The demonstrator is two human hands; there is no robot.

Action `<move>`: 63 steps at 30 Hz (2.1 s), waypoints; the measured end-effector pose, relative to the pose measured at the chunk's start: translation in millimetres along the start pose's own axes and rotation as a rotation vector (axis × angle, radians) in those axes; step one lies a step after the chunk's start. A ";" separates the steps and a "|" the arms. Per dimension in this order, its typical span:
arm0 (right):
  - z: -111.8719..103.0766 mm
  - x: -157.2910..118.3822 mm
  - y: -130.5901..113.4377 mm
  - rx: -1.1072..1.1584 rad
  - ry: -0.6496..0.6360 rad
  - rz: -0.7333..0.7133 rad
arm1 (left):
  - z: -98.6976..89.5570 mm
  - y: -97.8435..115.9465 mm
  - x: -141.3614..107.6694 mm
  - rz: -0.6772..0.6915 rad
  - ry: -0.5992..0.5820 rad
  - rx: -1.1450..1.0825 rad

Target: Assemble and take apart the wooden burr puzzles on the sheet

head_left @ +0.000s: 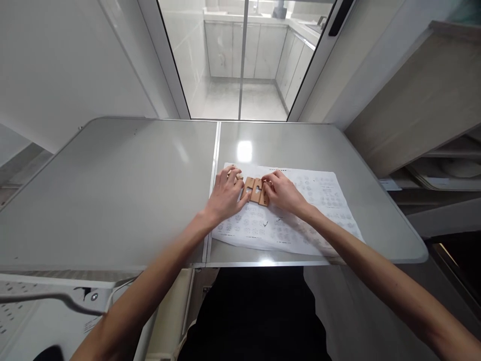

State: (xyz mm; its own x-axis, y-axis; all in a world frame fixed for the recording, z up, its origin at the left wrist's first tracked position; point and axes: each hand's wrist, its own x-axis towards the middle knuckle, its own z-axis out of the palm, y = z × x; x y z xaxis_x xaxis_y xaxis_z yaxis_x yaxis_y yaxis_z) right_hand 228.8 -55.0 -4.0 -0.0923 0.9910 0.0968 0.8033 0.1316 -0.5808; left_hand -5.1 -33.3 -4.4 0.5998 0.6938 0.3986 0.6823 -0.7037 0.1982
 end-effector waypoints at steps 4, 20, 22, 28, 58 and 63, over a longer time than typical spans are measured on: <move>-2.5 -3.2 -9.1 0.076 -0.034 0.043 | -8.5 -2.0 -15.9 -0.005 0.007 0.013; -10.0 -39.2 -24.0 0.494 -0.149 0.114 | -42.1 -44.0 -79.8 -0.205 0.047 0.057; -13.4 -42.5 -16.5 0.539 -0.132 0.093 | -39.7 -53.0 -84.8 -0.277 0.036 0.062; -22.5 -42.0 12.3 0.636 -0.066 0.058 | -29.7 -69.1 -82.0 -0.525 0.047 0.085; 4.5 -49.4 46.2 0.573 0.110 0.039 | -12.3 -95.9 -41.1 -0.795 -0.098 0.247; 5.1 -48.1 45.7 0.533 0.122 0.018 | -12.0 -95.8 -41.9 -0.793 -0.106 0.256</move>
State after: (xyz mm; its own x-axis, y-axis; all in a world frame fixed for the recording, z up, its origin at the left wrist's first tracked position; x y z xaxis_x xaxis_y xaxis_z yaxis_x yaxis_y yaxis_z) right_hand 266.9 -96.5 -39.3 0.0134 0.9874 0.1574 0.3913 0.1397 -0.9096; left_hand -100.7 3.3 -29.3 -0.0706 0.9879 0.1381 0.9843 0.0465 0.1703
